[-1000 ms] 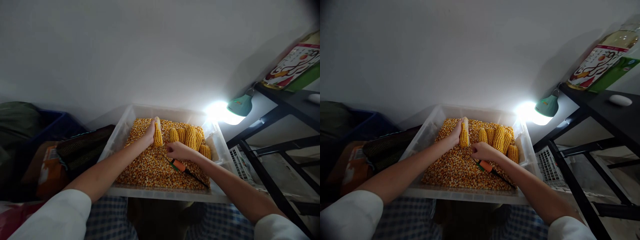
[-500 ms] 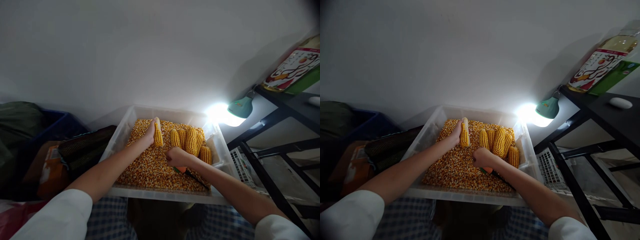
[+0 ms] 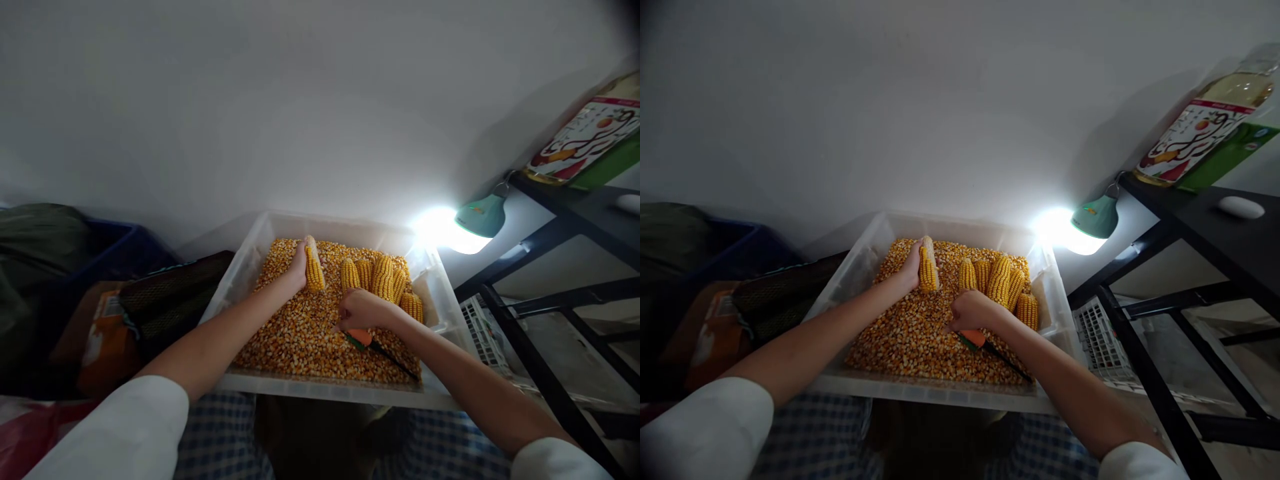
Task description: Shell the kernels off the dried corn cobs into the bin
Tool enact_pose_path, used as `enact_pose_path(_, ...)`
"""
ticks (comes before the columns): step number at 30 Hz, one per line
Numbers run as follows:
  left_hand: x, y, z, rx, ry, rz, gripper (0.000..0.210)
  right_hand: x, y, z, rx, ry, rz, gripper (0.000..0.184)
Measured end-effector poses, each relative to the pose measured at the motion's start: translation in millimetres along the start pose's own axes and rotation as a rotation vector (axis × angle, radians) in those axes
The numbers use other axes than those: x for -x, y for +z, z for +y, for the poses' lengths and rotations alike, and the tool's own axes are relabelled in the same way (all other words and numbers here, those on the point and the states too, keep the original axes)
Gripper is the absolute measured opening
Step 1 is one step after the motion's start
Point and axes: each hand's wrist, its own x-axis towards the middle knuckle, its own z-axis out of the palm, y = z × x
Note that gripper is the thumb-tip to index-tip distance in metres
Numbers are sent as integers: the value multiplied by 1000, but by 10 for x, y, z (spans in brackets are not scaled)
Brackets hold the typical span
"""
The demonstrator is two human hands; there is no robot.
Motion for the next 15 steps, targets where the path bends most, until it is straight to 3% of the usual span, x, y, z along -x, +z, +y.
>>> enact_pose_path(4,-9,-2,-3,17,19,-32,41,-63,137,-120,199,-107,-74,27)
enact_pose_path(10,-14,-4,-7,18,29,-31,40,-112,170,-137,169,-118,-189,21)
enact_pose_path(15,4,18,4,7,47,-38,38,-83,137,-110,193,-61,-40,25)
